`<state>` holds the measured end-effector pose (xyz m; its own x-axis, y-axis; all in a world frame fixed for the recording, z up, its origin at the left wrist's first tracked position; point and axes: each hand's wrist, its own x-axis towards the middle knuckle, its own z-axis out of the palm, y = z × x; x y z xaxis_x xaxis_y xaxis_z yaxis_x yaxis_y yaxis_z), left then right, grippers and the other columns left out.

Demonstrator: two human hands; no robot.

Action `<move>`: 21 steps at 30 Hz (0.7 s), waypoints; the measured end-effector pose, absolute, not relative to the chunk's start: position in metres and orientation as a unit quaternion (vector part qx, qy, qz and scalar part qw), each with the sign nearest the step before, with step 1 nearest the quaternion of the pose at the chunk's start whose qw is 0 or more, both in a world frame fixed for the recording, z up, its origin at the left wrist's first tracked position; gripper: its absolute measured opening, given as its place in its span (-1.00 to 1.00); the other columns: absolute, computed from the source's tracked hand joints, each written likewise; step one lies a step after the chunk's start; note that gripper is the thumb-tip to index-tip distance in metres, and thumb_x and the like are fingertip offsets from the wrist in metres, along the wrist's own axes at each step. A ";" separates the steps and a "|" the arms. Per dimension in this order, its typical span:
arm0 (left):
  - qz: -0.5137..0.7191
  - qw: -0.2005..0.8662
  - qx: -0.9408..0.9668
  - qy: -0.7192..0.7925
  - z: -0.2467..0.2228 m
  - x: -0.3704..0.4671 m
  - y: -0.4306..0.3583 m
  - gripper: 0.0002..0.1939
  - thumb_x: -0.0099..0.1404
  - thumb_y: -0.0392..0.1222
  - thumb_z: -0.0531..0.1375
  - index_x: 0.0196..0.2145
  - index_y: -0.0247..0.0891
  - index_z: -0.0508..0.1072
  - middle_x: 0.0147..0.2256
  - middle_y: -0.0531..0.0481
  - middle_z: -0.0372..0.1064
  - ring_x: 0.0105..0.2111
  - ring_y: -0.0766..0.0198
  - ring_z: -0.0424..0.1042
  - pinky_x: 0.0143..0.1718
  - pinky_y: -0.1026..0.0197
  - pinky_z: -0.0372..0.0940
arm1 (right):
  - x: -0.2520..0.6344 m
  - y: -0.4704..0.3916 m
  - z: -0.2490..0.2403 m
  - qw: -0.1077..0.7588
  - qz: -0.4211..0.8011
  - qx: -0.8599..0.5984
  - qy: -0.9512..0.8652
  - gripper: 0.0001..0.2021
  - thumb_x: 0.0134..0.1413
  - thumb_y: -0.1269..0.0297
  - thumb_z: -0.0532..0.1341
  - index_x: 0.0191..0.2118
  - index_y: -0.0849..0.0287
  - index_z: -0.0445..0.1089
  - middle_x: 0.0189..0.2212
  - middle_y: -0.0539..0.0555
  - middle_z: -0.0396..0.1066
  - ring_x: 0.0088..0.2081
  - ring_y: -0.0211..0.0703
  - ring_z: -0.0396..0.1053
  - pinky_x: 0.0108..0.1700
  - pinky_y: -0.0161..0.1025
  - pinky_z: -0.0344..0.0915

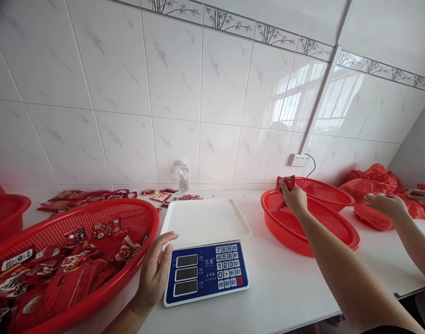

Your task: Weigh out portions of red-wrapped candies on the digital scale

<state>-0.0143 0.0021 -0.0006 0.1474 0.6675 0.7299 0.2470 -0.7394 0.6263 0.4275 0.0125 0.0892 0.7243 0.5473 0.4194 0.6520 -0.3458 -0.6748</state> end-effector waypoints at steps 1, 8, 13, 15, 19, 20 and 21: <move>0.574 0.183 0.735 0.311 -0.001 -0.014 0.002 -0.76 0.41 -0.17 -0.01 -0.03 -0.17 0.35 -0.04 -0.12 0.35 0.04 0.12 0.31 -0.11 0.13 0.37 | 0.435 0.009 0.083 0.421 -0.055 -0.830 -0.362 -0.48 0.12 -0.15 -0.01 -0.39 0.23 0.43 -0.48 0.25 0.44 -0.31 0.15 0.43 -0.34 -0.06 0.27; 0.577 0.191 0.730 0.313 -0.001 -0.014 0.000 -0.76 0.41 -0.16 -0.01 -0.05 -0.17 0.36 -0.05 -0.14 0.33 0.05 0.10 0.29 -0.06 0.06 0.34 | 0.447 0.007 0.057 0.341 -0.014 -0.870 -0.355 -0.43 0.04 0.03 0.15 0.06 0.38 0.29 -0.11 0.50 0.40 -0.08 0.33 0.39 -0.23 0.06 0.31; 0.581 0.182 0.731 0.309 -0.002 -0.014 -0.004 -0.77 0.41 -0.17 -0.01 -0.07 -0.18 0.37 -0.06 -0.15 0.34 0.04 0.11 0.29 -0.01 0.03 0.30 | 0.379 0.011 0.049 0.363 -0.074 -0.810 -0.454 -0.50 0.15 0.04 0.07 0.16 0.15 0.20 0.14 0.30 0.21 0.18 0.19 0.14 0.05 0.09 0.21; 0.583 0.172 0.732 0.307 -0.003 -0.014 -0.003 -0.78 0.41 -0.19 0.00 -0.07 -0.18 0.37 -0.06 -0.14 0.34 0.03 0.11 0.30 -0.01 0.04 0.30 | 0.331 0.003 0.035 0.429 -0.153 -0.713 -0.533 -0.57 0.19 0.08 0.06 0.11 0.15 0.24 0.11 0.24 0.26 0.16 0.11 0.17 0.10 0.08 0.19; 0.577 0.134 0.749 0.298 -0.006 -0.011 -0.003 -0.80 0.39 -0.23 0.01 -0.10 -0.20 0.38 -0.11 -0.13 0.37 0.00 0.11 0.32 0.02 0.00 0.27 | 0.237 -0.023 -0.004 0.574 -0.255 -0.460 -0.628 -0.73 0.14 0.36 0.16 -0.02 0.11 0.29 -0.09 0.16 0.36 0.00 0.00 0.33 0.02 0.06 0.29; 0.575 0.122 0.755 0.292 -0.006 -0.009 -0.005 -0.80 0.39 -0.25 0.01 -0.11 -0.21 0.38 -0.13 -0.13 0.38 0.00 0.11 0.32 0.03 -0.02 0.25 | 0.220 -0.028 -0.013 0.610 -0.246 -0.428 -0.620 -0.73 0.13 0.41 0.16 -0.04 0.11 0.29 -0.12 0.15 0.37 -0.04 -0.03 0.35 -0.02 0.05 0.32; 0.572 0.112 0.761 0.286 -0.004 -0.009 -0.008 -0.80 0.38 -0.27 0.02 -0.11 -0.22 0.38 -0.15 -0.13 0.39 -0.01 0.11 0.32 0.04 -0.03 0.24 | 0.206 -0.033 -0.021 0.642 -0.230 -0.412 -0.605 -0.73 0.13 0.45 0.16 -0.04 0.11 0.29 -0.15 0.14 0.37 -0.08 -0.04 0.37 -0.06 0.03 0.34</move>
<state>-0.0085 -0.0085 -0.0044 0.1826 0.5626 0.8063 0.3074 -0.8116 0.4967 0.2065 -0.0325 -0.0206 0.1634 0.2029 0.9655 0.7928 0.5554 -0.2509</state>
